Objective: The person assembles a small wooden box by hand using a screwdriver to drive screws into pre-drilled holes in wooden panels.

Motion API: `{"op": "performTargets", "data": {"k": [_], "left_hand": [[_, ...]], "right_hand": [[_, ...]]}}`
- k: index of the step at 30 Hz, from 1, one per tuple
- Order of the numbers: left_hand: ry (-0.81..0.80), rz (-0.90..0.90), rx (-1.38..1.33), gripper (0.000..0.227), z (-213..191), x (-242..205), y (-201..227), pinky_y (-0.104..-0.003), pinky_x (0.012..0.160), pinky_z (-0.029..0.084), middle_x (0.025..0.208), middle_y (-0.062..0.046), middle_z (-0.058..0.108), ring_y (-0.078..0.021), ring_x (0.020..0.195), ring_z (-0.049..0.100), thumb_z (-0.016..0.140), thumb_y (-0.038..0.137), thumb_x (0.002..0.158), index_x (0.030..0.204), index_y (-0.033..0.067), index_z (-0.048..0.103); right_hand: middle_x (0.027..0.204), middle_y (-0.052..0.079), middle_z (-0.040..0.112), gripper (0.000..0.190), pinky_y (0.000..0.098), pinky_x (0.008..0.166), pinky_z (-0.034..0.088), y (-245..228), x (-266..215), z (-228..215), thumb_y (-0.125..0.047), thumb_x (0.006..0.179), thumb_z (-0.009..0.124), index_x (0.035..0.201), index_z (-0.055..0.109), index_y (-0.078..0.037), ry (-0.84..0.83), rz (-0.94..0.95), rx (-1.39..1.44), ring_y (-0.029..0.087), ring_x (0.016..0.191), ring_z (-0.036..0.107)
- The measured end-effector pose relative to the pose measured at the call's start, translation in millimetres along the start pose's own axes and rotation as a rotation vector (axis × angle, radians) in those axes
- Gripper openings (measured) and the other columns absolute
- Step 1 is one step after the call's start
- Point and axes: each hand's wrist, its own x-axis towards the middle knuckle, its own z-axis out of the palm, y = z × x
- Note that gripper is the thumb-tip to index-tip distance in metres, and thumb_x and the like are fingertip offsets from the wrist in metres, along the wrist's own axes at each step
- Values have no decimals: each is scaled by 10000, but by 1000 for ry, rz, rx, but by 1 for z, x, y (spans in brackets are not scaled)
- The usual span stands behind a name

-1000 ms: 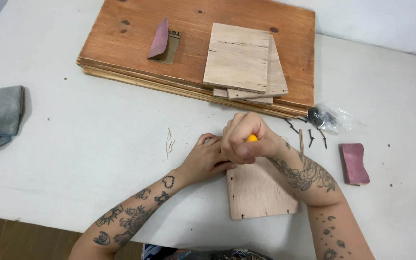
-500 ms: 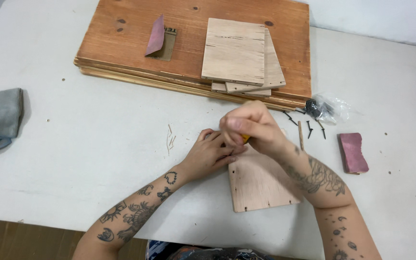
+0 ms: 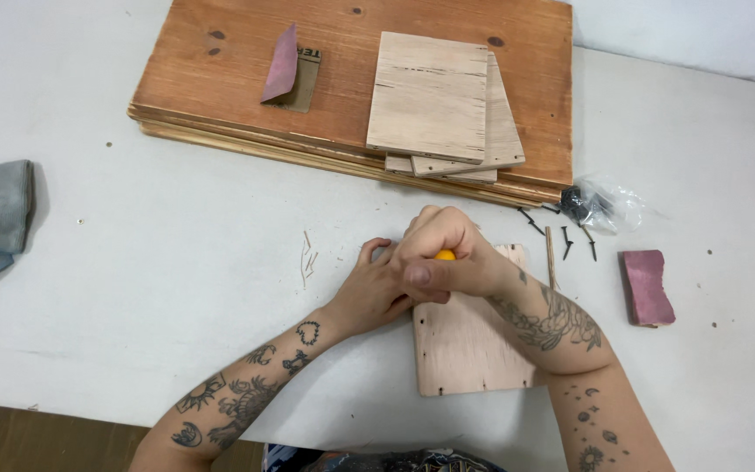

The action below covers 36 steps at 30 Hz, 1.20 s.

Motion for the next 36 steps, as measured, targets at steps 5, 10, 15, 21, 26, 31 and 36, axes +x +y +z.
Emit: {"op": "performTargets", "data": {"k": [5, 10, 15, 21, 26, 31, 36], "left_hand": [[-46, 5, 16, 380, 6, -4, -6, -574, 1230, 184, 1336, -33, 716, -254, 1428, 475, 479, 459, 1144, 1259, 210, 741], [-217, -14, 55, 932, -6, -5, 5, -560, 1280, 133, 1582, -68, 570, -308, 1546, 330, 552, 876, 893, 1505, 175, 589], [-369, -32, -33, 1455, -35, 3, 12, -514, 1312, 71, 1739, -103, 380, -350, 1633, 185, 627, 1005, 512, 1648, 126, 394], [-311, -48, -37, 1361, -16, -2, 5, -541, 1299, 68, 1639, -109, 497, -327, 1571, 277, 638, 1000, 563, 1602, 138, 469], [-281, -55, -84, 1347, -20, 2, 5, -559, 1295, 52, 1609, -127, 538, -340, 1560, 300, 653, 987, 542, 1571, 129, 513], [-279, -70, -102, 1328, -12, -3, 1, -569, 1296, 82, 1583, -147, 565, -346, 1526, 350, 653, 970, 540, 1540, 103, 549], [-329, -84, -109, 1332, -29, 2, 11, -581, 1305, 38, 1619, -131, 534, -366, 1577, 283, 653, 987, 557, 1574, 137, 521]], "right_hand": [[412, 9, 455, 593, 244, 379, 362, -2, -8, 11, -142, 1092, 578, 504, 524, -100, 234, -141, -316, 124, 360, 361], [430, 11, 485, 571, 259, 376, 389, -8, -20, 21, -144, 1075, 596, 507, 550, -111, 269, -182, -448, 142, 357, 394], [540, 7, 617, 399, 275, 397, 395, -11, 1, -30, -196, 916, 770, 563, 598, -127, -401, -112, 397, 149, 402, 532], [500, -19, 508, 473, 238, 372, 348, 21, 10, -29, -150, 983, 717, 546, 542, -109, -416, -128, 543, 112, 368, 455], [463, -13, 455, 503, 262, 377, 335, 8, -6, -20, -136, 1007, 691, 535, 524, -99, -148, -118, 278, 116, 369, 369], [464, -2, 491, 521, 272, 399, 378, 9, -15, -3, -159, 1041, 683, 540, 558, -90, 77, -159, -58, 137, 398, 392], [439, 2, 510, 544, 240, 399, 445, 1, -22, 10, -191, 1087, 599, 553, 580, -90, 319, -198, -481, 127, 377, 435]]}}
